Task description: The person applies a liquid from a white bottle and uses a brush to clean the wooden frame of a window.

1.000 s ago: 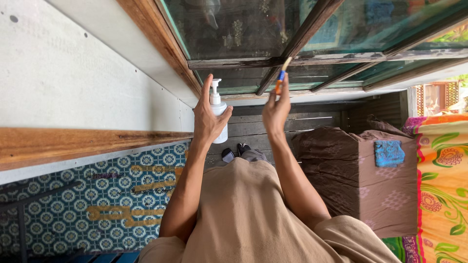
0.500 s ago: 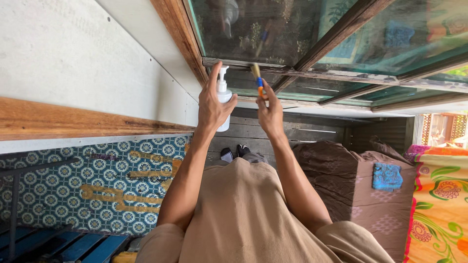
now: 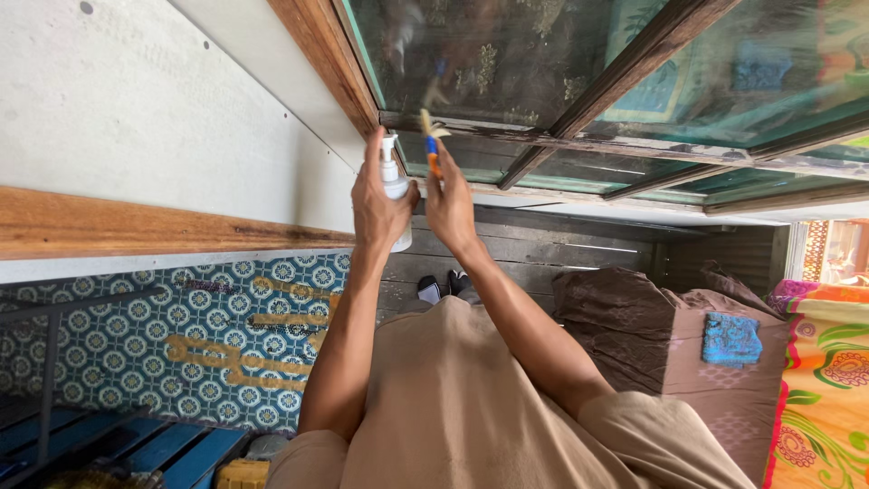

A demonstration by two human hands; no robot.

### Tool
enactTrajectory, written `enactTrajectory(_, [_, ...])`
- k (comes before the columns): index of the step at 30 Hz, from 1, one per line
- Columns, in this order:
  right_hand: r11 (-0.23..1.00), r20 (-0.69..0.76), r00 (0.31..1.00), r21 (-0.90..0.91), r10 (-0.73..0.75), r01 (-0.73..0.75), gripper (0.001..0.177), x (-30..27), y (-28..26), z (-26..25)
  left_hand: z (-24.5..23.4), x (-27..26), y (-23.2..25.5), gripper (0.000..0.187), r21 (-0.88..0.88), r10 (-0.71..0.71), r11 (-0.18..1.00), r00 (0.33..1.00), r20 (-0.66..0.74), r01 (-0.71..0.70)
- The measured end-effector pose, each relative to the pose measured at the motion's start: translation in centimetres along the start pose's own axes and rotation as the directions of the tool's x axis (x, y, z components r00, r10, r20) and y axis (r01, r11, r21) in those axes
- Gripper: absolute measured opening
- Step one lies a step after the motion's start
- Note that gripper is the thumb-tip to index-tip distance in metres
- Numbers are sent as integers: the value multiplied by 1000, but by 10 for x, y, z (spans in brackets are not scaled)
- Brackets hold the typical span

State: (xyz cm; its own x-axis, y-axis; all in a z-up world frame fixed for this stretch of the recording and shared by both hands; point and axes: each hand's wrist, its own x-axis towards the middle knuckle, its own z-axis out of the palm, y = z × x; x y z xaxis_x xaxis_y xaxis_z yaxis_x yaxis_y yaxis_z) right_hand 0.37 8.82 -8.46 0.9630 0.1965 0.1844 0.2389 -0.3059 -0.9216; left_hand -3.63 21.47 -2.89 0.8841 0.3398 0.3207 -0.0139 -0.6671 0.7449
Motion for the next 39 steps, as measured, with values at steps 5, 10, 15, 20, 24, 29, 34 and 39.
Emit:
enactTrajectory(5, [767,362,798,265,482,-584,53,14,-27,-16,-24,-13,13,96,-121,-171,978,985,4,170])
enactTrajectory(10, [898,76,921,204,382,-389,56,-12,-19,-69,-30,-19,22,94,-158,-236,959,972,21,236])
enactTrajectory(15, [952,-33,954,-60,298,-300,61,-9,0,-48,-33,-27,25,92,-186,-196,964,981,-1,192])
enactTrajectory(20, [986,95,986,103,-140,130,53,8,7,34,-34,-34,27,95,-154,-196,971,978,-75,183])
enactTrajectory(24, [979,290,955,165,71,-123,55,20,0,27,-43,-38,24,95,-142,-173,978,978,-114,156])
enactTrajectory(29, [897,129,952,321,276,-304,52,7,-12,-30,-44,-35,20,97,-115,-126,987,984,-130,111])
enactTrajectory(34, [959,106,970,158,220,-235,52,-13,-18,-24,-37,-20,16,93,-240,-251,941,968,-18,240])
enactTrajectory(39, [959,121,966,140,230,-246,51,-14,-14,-23,-34,6,11,90,-183,-181,970,980,-87,163])
